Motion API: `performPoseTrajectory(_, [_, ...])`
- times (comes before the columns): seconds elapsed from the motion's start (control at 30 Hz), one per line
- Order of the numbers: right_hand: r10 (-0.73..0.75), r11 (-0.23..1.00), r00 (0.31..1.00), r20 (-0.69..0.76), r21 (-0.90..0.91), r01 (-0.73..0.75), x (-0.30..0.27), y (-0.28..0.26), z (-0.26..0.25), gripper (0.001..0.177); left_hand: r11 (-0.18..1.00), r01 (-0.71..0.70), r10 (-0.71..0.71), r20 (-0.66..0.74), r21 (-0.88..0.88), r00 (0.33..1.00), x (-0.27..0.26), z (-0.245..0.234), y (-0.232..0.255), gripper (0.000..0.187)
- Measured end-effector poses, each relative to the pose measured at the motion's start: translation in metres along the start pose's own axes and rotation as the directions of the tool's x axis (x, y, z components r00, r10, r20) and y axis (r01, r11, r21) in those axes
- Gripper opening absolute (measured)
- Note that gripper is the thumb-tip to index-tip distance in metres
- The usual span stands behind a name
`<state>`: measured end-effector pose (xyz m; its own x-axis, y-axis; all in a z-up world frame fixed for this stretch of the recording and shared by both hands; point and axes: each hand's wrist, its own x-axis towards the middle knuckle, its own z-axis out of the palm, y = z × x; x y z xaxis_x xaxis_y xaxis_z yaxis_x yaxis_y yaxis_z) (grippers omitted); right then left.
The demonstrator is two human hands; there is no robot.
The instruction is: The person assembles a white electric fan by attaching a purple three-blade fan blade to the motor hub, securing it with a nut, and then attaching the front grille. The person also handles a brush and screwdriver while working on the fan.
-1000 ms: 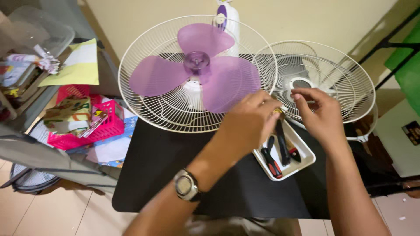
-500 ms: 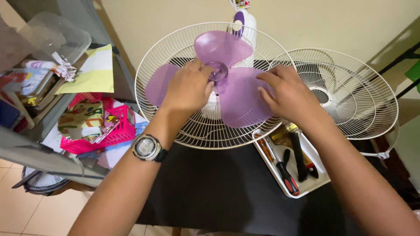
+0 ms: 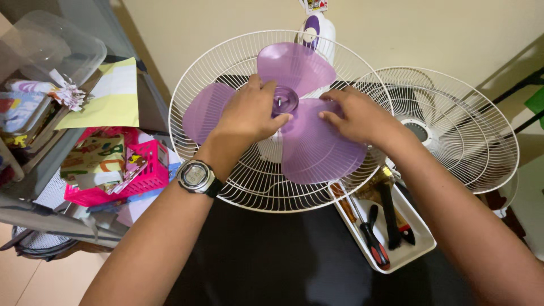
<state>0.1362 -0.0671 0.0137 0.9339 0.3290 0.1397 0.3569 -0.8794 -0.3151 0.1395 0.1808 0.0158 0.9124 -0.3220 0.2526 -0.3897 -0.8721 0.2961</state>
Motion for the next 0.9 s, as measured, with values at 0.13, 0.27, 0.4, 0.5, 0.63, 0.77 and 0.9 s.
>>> performPoseTrajectory(0.13, [-0.104,0.991,0.993,-0.059,0.078,0.109,0.005,0.002,0.007,0.033,0.999,-0.038,0.037,-0.03,-0.034,0.999,0.001,0.004,-0.004,0.075])
performPoseTrajectory(0.27, [-0.155,0.98,0.983,-0.102,0.112,0.166,0.006,0.005,0.011,0.03,0.998,-0.059,0.058,-0.043,-0.037,0.997,0.003,0.007,-0.007,0.071])
performPoseTrajectory(0.4, [-0.138,0.98,0.984,-0.115,0.13,0.153,0.003,0.003,0.011,0.031,0.996,-0.086,0.085,-0.044,-0.03,0.995,0.002,0.009,-0.009,0.069])
performPoseTrajectory(0.5, [-0.094,0.984,0.992,-0.088,0.146,0.106,0.001,-0.003,0.01,0.032,0.994,-0.092,0.089,-0.059,-0.062,0.994,0.0,0.009,-0.01,0.064])
performPoseTrajectory(0.63, [-0.045,0.981,0.994,-0.095,0.182,0.062,-0.002,-0.003,0.008,0.032,0.975,-0.217,0.21,-0.143,-0.039,0.967,-0.001,0.009,-0.011,0.055])
performPoseTrajectory(0.77, [-0.129,0.975,0.973,-0.19,0.157,0.159,-0.001,0.0,0.008,0.032,0.961,-0.255,0.226,-0.227,-0.104,0.947,-0.006,0.007,-0.013,0.045])
performPoseTrajectory(0.9, [-0.104,0.98,0.98,-0.168,0.15,0.13,-0.001,0.002,0.009,0.033,0.962,-0.255,0.227,-0.225,-0.101,0.948,-0.006,0.004,-0.012,0.042])
